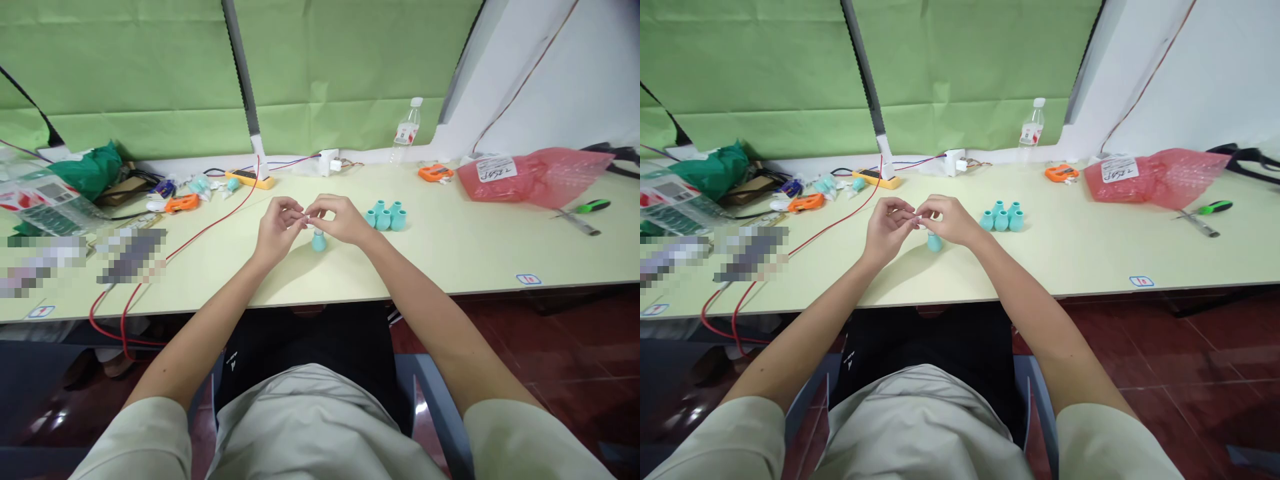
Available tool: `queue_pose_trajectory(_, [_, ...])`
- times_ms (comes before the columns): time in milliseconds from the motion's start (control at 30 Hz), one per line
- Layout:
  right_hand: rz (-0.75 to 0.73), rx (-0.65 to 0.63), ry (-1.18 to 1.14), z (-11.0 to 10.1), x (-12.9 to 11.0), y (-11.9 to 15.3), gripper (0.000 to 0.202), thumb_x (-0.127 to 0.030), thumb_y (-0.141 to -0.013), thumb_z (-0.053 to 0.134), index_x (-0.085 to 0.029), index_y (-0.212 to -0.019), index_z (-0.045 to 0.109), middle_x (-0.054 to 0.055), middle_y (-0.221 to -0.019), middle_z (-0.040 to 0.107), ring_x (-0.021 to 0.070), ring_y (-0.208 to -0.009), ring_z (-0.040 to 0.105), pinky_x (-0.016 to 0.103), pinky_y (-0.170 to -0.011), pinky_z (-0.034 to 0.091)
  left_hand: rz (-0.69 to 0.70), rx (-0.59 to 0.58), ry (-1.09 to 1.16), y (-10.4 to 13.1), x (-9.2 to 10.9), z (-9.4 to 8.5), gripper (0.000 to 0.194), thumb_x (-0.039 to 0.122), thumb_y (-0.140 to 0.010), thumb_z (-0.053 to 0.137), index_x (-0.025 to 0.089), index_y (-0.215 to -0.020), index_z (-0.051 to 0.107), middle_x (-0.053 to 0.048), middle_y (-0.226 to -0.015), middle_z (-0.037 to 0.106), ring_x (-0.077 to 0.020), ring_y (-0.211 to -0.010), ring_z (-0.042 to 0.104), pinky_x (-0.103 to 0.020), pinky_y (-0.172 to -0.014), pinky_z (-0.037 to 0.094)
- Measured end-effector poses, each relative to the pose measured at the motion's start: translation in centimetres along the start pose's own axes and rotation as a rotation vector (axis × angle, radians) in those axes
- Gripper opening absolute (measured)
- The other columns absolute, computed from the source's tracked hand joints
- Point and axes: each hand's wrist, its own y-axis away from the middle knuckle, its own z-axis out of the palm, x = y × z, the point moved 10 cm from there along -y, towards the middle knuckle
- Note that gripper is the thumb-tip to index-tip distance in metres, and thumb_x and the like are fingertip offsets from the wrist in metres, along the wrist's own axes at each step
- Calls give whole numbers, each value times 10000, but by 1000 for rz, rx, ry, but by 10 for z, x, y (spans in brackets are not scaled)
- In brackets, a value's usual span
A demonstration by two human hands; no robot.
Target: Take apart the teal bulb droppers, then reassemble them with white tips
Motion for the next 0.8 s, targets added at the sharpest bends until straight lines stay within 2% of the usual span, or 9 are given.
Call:
queue_pose_trajectory(133, [-38,-21,47,5,-7,1,89,-258,-914,696,-209,-888,766,54,-888,725,201,-835,674,352,-775,534,-43,7,8,-1,-7,-2,488,402,-836,860,258,-1091,470,8,-1042,623,-150,-843,770,-335,-784,671])
queue_pose_trajectory(300, [70,-80,126,3,-2,-1,126,-270,-921,661,-203,-901,766,70,-965,728,212,-895,660,355,-842,527,-48,-4,-52,0,-7,-3,437,368,-861,824,260,-1081,463,11,-1037,628,-148,-824,764,-337,-788,652])
queue_pose_trajectory(467, [221,-26,356,-41,12,2,183,-249,-915,618,-155,-961,767,115,-1064,721,234,-951,648,362,-889,500,78,47,-362,3,9,-16,249,349,-943,721,230,-1054,533,-7,-945,656,-125,-784,683,-283,-727,560])
queue_pose_trajectory(567, [367,-95,646,-53,23,19,213,-219,-939,587,-131,-968,779,153,-1072,723,263,-983,648,379,-912,482,143,75,-457,3,13,-25,161,334,-980,660,223,-1030,556,-12,-899,654,-129,-758,647,-285,-706,523])
queue_pose_trajectory(667, [549,-246,905,-42,40,46,302,-201,-997,498,-128,-1032,789,193,-1126,734,308,-1036,656,396,-881,476,161,95,-505,3,12,-30,101,274,-970,640,231,-1018,562,-10,-879,646,-135,-727,624,-302,-696,504])
queue_pose_trajectory(800, [683,-378,1024,-17,60,72,390,-168,-1044,397,-87,-1135,767,247,-1136,733,342,-1035,685,405,-840,486,170,76,-550,4,12,-25,103,180,-924,625,233,-993,569,-11,-859,639,-145,-715,606,-309,-683,490])
